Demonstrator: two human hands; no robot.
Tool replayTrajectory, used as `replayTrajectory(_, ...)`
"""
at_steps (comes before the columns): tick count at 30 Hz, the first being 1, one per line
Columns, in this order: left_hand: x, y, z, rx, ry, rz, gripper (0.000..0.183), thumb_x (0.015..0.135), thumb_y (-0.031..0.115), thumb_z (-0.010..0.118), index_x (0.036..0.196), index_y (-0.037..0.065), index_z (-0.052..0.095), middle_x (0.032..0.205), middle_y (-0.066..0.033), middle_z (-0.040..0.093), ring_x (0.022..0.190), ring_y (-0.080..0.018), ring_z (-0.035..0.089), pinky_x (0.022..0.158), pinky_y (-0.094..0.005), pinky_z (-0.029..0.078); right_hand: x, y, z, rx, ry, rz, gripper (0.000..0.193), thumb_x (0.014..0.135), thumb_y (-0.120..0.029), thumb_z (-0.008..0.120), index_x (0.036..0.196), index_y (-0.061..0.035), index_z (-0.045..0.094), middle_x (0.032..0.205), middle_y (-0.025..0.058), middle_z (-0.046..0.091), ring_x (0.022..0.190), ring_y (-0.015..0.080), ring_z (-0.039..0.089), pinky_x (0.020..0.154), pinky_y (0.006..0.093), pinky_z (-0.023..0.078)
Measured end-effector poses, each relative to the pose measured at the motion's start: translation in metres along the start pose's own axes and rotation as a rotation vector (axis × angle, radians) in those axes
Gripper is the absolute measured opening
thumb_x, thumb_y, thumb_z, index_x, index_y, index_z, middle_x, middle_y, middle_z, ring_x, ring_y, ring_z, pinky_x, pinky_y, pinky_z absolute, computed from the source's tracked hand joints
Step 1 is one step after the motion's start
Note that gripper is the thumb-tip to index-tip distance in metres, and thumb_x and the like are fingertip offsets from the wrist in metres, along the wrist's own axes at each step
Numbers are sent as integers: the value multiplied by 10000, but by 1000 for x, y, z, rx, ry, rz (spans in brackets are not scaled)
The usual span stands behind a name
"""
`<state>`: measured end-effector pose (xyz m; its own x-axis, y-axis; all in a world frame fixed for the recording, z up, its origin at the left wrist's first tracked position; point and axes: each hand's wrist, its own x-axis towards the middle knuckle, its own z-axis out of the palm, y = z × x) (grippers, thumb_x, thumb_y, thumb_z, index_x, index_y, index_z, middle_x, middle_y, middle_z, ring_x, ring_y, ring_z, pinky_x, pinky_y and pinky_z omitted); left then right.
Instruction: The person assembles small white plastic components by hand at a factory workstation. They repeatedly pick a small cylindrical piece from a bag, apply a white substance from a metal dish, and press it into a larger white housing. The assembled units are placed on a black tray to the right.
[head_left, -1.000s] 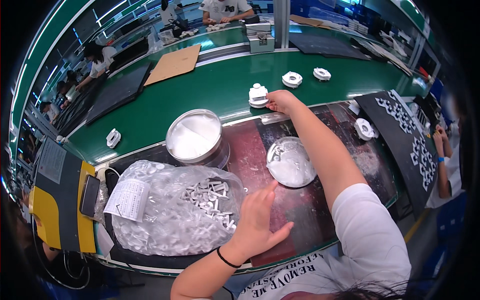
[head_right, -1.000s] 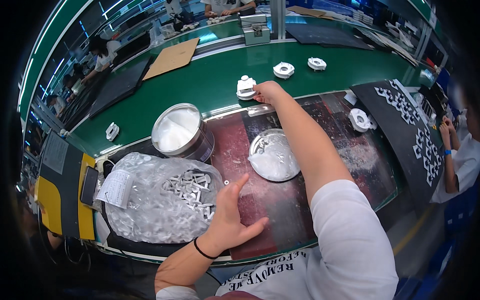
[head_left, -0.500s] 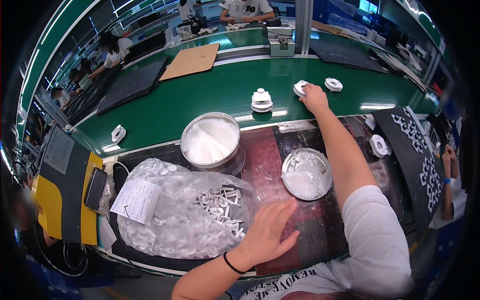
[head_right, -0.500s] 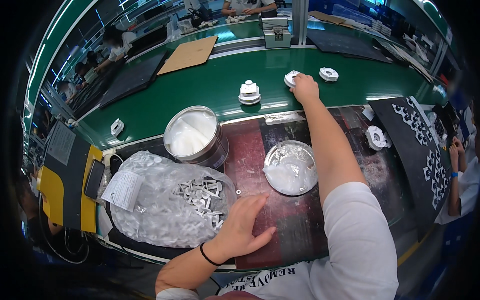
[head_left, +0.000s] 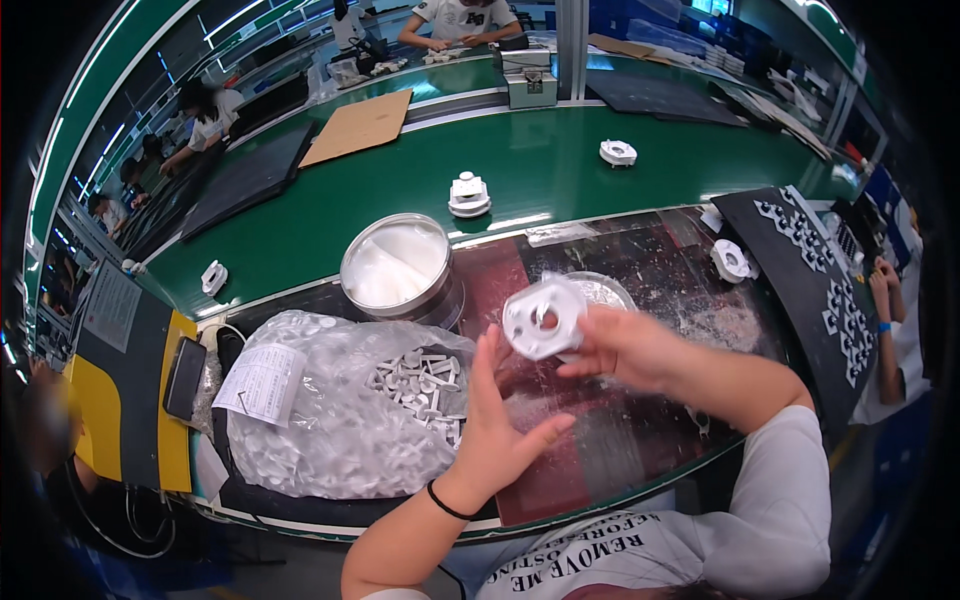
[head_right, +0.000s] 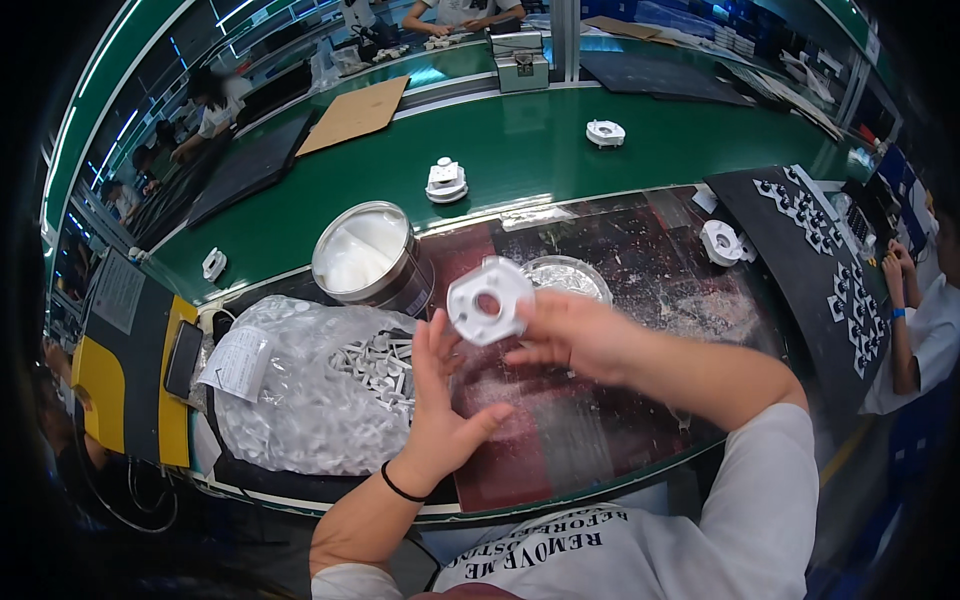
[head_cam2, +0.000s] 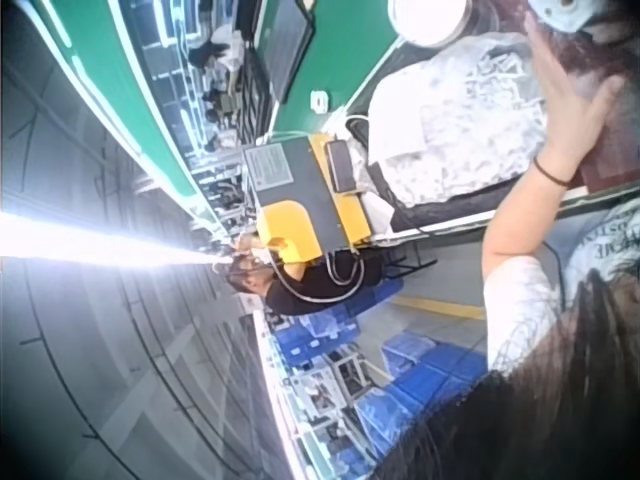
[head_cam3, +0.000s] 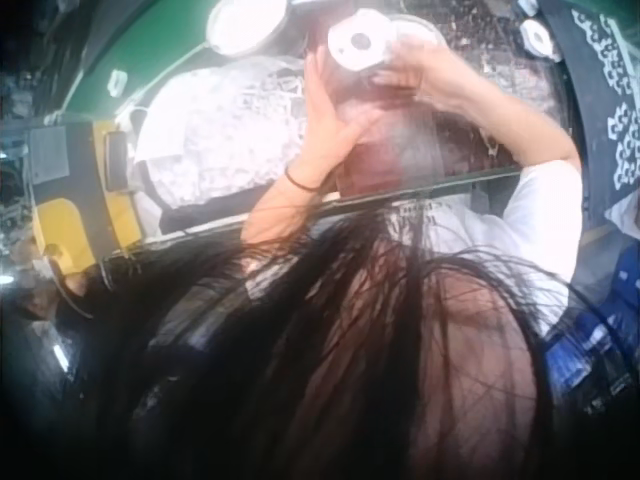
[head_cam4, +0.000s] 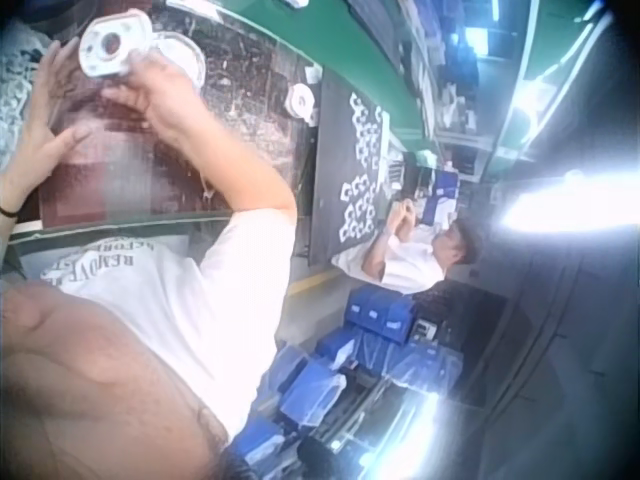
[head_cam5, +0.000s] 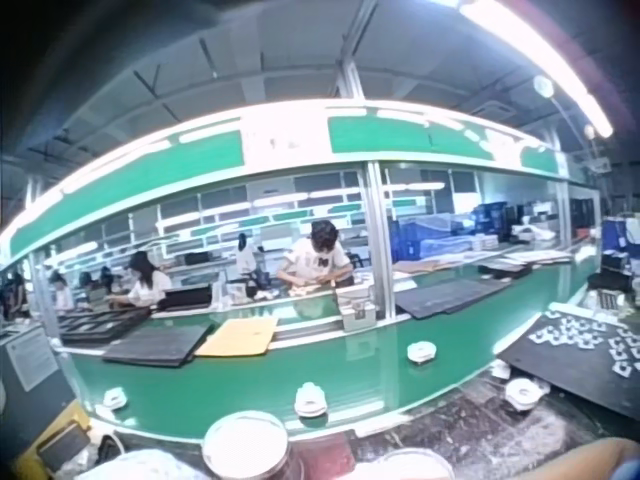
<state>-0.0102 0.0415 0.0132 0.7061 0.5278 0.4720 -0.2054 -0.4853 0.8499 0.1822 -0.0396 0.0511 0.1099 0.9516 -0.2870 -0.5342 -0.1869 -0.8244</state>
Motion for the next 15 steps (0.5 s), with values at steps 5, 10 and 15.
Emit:
replayTrajectory(5, -6, -5, 5, -507, -65, -241, 932, 835, 266, 693, 1445, 18, 33, 1347, -171, 360, 1229, -252, 416, 1019, -369, 353, -39, 36, 29, -257, -144, 22, 447, 915, -131, 581, 1321, -22, 427, 1260, 65, 517, 1139, 150, 509, 996, 305, 413)
replayTrajectory(10, -5, -5, -5, -530, -114, -314, 776, 796, 187, 716, 1378, 2, 237, 1266, -127, 446, 1164, -201, 467, 975, -337, 397, -50, 38, 20, -308, -327, 62, 455, 909, -104, 575, 1323, 1, 417, 1198, 88, 573, 1126, 151, 529, 955, 303, 427)
replayTrajectory(15, 2, 3, -17, 1, -284, -79, 708, 622, 285, 764, 1230, 40, 498, 1112, -179, 592, 1011, -316, 596, 873, -373, 466, -25, -14, -29, -596, -120, -41, 279, 886, -74, 558, 1155, -12, 599, 968, 94, 674, 934, 140, 624, 860, 285, 473)
